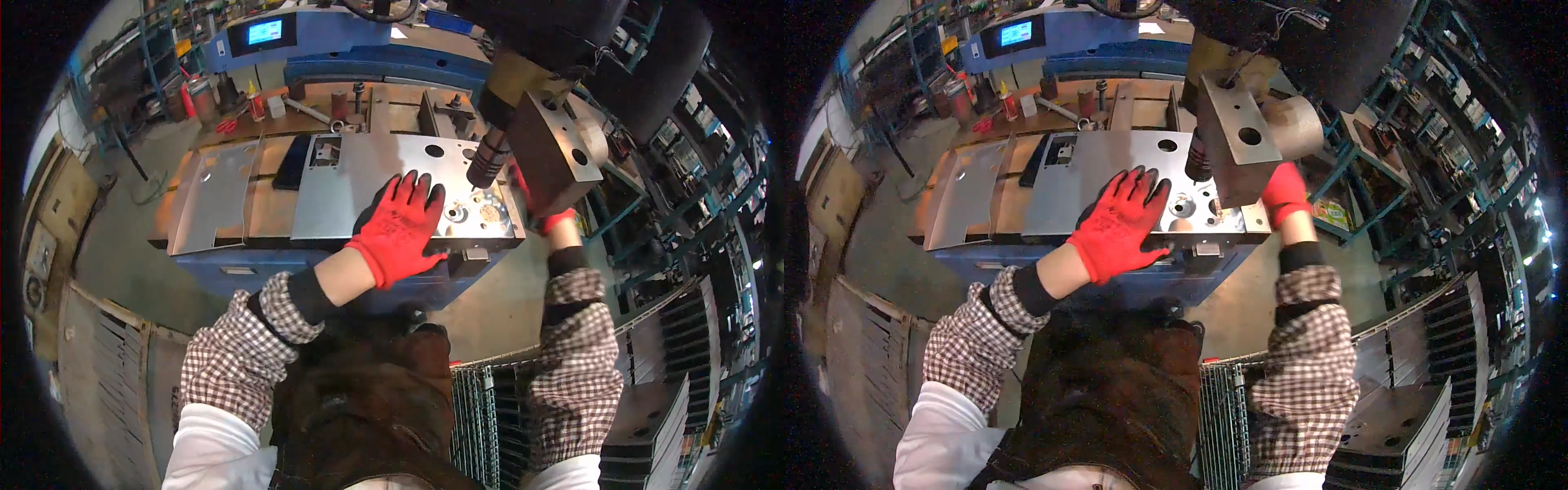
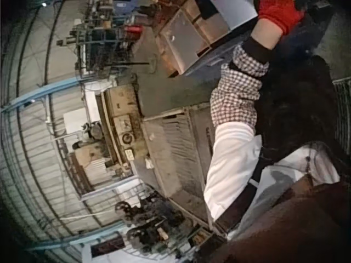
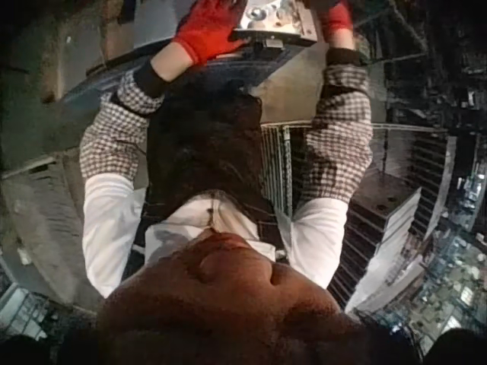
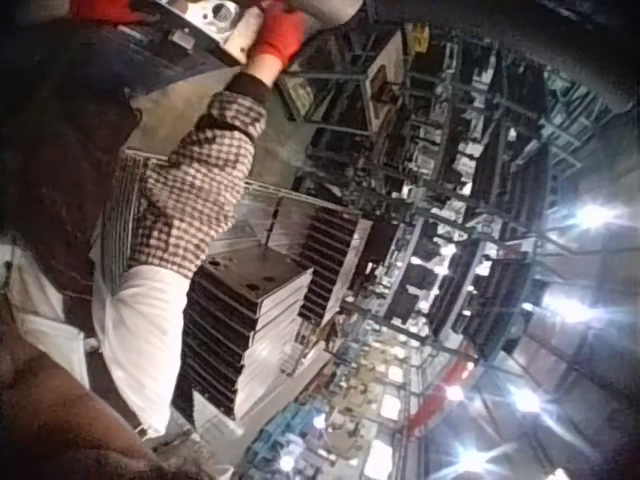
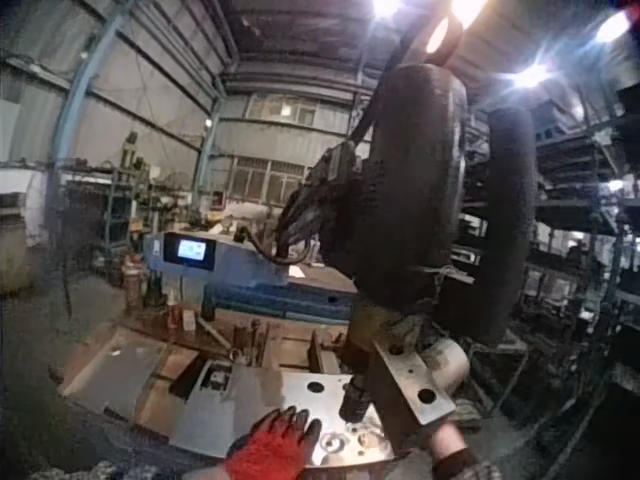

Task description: Use an industrial riveting or punching machine to process a metal sheet.

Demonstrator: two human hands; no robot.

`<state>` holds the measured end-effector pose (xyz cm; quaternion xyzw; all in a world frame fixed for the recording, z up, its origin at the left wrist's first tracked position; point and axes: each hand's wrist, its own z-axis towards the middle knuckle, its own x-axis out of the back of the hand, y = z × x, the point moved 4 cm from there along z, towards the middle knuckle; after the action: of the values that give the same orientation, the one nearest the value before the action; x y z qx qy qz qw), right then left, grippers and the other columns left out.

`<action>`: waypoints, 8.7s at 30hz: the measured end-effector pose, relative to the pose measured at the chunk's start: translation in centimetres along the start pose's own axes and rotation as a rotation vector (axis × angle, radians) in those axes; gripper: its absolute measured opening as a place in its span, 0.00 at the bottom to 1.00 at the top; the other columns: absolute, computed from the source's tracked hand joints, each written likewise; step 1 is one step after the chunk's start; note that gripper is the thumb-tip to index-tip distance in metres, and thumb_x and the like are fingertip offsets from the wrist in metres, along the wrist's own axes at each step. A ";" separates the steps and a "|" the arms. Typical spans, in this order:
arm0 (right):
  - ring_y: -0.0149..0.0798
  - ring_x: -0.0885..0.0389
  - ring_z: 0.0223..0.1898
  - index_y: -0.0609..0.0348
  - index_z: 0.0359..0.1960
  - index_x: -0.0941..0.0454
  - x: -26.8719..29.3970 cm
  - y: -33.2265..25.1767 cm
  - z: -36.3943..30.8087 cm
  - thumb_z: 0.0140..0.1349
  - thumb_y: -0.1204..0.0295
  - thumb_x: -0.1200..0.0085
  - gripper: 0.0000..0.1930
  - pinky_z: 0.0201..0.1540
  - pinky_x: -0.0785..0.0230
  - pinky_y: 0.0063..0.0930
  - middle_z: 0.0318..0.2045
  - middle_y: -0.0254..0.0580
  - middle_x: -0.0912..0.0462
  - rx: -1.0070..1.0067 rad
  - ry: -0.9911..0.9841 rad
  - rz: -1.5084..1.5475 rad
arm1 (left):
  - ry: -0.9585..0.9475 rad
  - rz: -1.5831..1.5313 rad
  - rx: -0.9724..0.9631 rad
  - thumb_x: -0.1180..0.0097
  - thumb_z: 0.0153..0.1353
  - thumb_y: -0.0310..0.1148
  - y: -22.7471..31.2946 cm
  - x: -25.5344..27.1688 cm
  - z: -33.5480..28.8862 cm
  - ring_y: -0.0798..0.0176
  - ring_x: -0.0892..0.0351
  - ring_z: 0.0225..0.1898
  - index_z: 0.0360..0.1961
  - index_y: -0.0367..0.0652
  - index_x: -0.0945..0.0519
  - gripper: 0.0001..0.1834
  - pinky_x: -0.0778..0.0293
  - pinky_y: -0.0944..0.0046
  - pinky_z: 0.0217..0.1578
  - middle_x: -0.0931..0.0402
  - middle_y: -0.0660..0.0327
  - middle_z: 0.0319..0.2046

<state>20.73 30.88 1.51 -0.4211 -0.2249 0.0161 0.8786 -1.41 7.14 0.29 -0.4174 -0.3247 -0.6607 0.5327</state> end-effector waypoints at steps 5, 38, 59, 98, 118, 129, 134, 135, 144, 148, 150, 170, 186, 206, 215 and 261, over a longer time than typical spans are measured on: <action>0.44 0.20 0.57 0.61 0.68 0.28 4.9 -10.7 0.8 0.75 0.61 0.54 0.25 0.60 0.28 0.37 0.61 0.53 0.20 0.168 0.127 0.151 | -0.008 0.036 0.036 0.37 0.55 0.61 -0.3 -1.1 0.1 0.34 0.40 0.70 0.68 0.30 0.35 0.51 0.48 0.40 0.73 0.35 0.35 0.65; 0.41 0.21 0.61 0.65 0.70 0.31 8.1 -22.9 7.0 0.75 0.57 0.54 0.29 0.63 0.27 0.36 0.65 0.48 0.23 0.413 0.153 0.143 | -0.021 -0.076 -0.020 0.37 0.53 0.63 0.3 -2.9 3.2 0.37 0.44 0.72 0.71 0.38 0.36 0.52 0.51 0.36 0.72 0.38 0.41 0.69; 0.37 0.20 0.49 0.65 0.69 0.29 7.1 -20.4 4.2 0.75 0.56 0.53 0.29 0.52 0.26 0.32 0.47 0.38 0.18 0.383 0.055 0.227 | -0.056 -0.066 -0.020 0.38 0.56 0.63 0.3 -2.8 3.2 0.38 0.45 0.73 0.72 0.39 0.38 0.52 0.52 0.36 0.73 0.39 0.42 0.69; 0.37 0.20 0.52 0.63 0.67 0.28 6.6 -19.2 4.6 0.74 0.60 0.51 0.26 0.55 0.28 0.32 0.50 0.40 0.19 0.435 0.113 0.198 | -0.084 -0.021 -0.004 0.37 0.55 0.62 0.7 -2.2 3.2 0.38 0.44 0.74 0.74 0.42 0.38 0.52 0.52 0.36 0.73 0.39 0.43 0.71; 0.36 0.21 0.53 0.63 0.66 0.28 6.5 -19.3 4.1 0.74 0.61 0.50 0.24 0.56 0.28 0.32 0.52 0.41 0.19 0.452 0.127 0.200 | -0.099 -0.035 -0.044 0.39 0.55 0.63 0.5 -3.0 4.0 0.39 0.45 0.74 0.73 0.38 0.39 0.54 0.52 0.37 0.74 0.40 0.41 0.71; 0.36 0.21 0.54 0.62 0.65 0.28 5.7 -19.6 3.4 0.74 0.62 0.49 0.23 0.57 0.29 0.32 0.53 0.42 0.19 0.494 0.197 0.152 | -0.102 -0.067 -0.036 0.39 0.55 0.64 0.4 -2.7 3.9 0.40 0.44 0.74 0.75 0.41 0.40 0.54 0.54 0.37 0.74 0.40 0.41 0.71; 0.36 0.21 0.54 0.62 0.65 0.28 4.6 -17.7 -0.8 0.74 0.63 0.49 0.23 0.57 0.29 0.32 0.53 0.42 0.19 0.604 0.518 0.016 | -0.103 -0.069 -0.027 0.38 0.54 0.64 0.4 -2.8 4.0 0.41 0.43 0.74 0.74 0.41 0.39 0.54 0.53 0.37 0.73 0.39 0.42 0.70; 0.36 0.21 0.54 0.62 0.65 0.28 4.0 -15.9 -2.2 0.74 0.63 0.49 0.23 0.57 0.29 0.32 0.53 0.42 0.19 0.537 0.566 0.059 | -0.102 -0.067 -0.021 0.38 0.54 0.65 0.2 -2.8 3.9 0.41 0.43 0.74 0.74 0.41 0.39 0.54 0.53 0.37 0.73 0.39 0.42 0.70; 0.37 0.22 0.59 0.62 0.62 0.23 -4.2 1.8 -9.7 0.75 0.66 0.51 0.19 0.64 0.33 0.32 0.57 0.43 0.20 -0.255 0.125 0.243 | -0.105 -0.038 -0.016 0.38 0.54 0.66 0.6 -2.8 4.2 0.42 0.41 0.73 0.73 0.40 0.38 0.54 0.51 0.36 0.72 0.37 0.43 0.69; 0.38 0.24 0.61 0.66 0.62 0.24 -6.2 0.7 -9.6 0.74 0.65 0.52 0.21 0.67 0.36 0.33 0.58 0.45 0.21 -0.283 0.010 0.221 | -0.066 -0.037 -0.019 0.38 0.53 0.66 0.2 -3.0 3.7 0.42 0.41 0.73 0.72 0.39 0.37 0.55 0.50 0.36 0.72 0.36 0.43 0.69; 0.37 0.24 0.61 0.65 0.61 0.24 -6.1 2.2 -10.6 0.74 0.65 0.53 0.20 0.66 0.35 0.33 0.59 0.44 0.21 -0.375 -0.001 0.278 | -0.073 -0.044 -0.021 0.37 0.53 0.66 0.1 -2.6 3.6 0.42 0.41 0.73 0.72 0.39 0.37 0.55 0.50 0.35 0.72 0.37 0.43 0.69; 0.41 0.19 0.59 0.60 0.62 0.24 -8.5 5.7 -11.7 0.71 0.63 0.44 0.22 0.63 0.27 0.39 0.57 0.43 0.18 -0.469 0.173 1.056 | -0.068 -0.068 -0.025 0.37 0.52 0.66 0.3 -2.1 4.0 0.42 0.40 0.72 0.71 0.38 0.35 0.54 0.50 0.35 0.72 0.36 0.42 0.68; 0.42 0.18 0.58 0.59 0.63 0.25 -9.3 5.0 -11.0 0.72 0.61 0.47 0.22 0.61 0.25 0.40 0.57 0.43 0.18 -0.660 0.148 1.499 | -0.093 -0.039 -0.023 0.39 0.53 0.68 0.1 -2.2 3.7 0.42 0.41 0.73 0.71 0.37 0.36 0.55 0.50 0.34 0.72 0.36 0.41 0.68; 0.40 0.20 0.60 0.61 0.64 0.26 -7.6 8.1 -12.5 0.71 0.66 0.45 0.22 0.65 0.29 0.39 0.59 0.43 0.20 -0.208 0.182 0.598 | -0.076 -0.079 -0.032 0.35 0.51 0.65 0.9 -1.6 4.4 0.42 0.41 0.73 0.72 0.38 0.37 0.55 0.49 0.35 0.72 0.36 0.43 0.68; 0.43 0.24 0.63 0.62 0.65 0.27 -5.9 7.7 -13.1 0.73 0.66 0.50 0.22 0.66 0.31 0.39 0.64 0.48 0.24 -0.232 0.220 0.491 | -0.094 -0.057 -0.012 0.34 0.49 0.64 0.2 -2.2 4.1 0.42 0.41 0.73 0.72 0.38 0.38 0.57 0.50 0.36 0.73 0.37 0.42 0.69; 0.38 0.23 0.57 0.66 0.64 0.27 3.2 -19.7 -1.7 0.78 0.58 0.53 0.24 0.63 0.32 0.33 0.59 0.46 0.21 0.379 0.744 -0.185 | -0.087 -0.082 -0.011 0.35 0.49 0.66 0.2 -2.1 4.1 0.42 0.42 0.73 0.72 0.38 0.37 0.57 0.51 0.34 0.72 0.37 0.43 0.69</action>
<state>21.07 17.63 16.56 -0.2071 0.0776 -0.1749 0.9594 -0.19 11.58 0.17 -0.4350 -0.3606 -0.6652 0.4881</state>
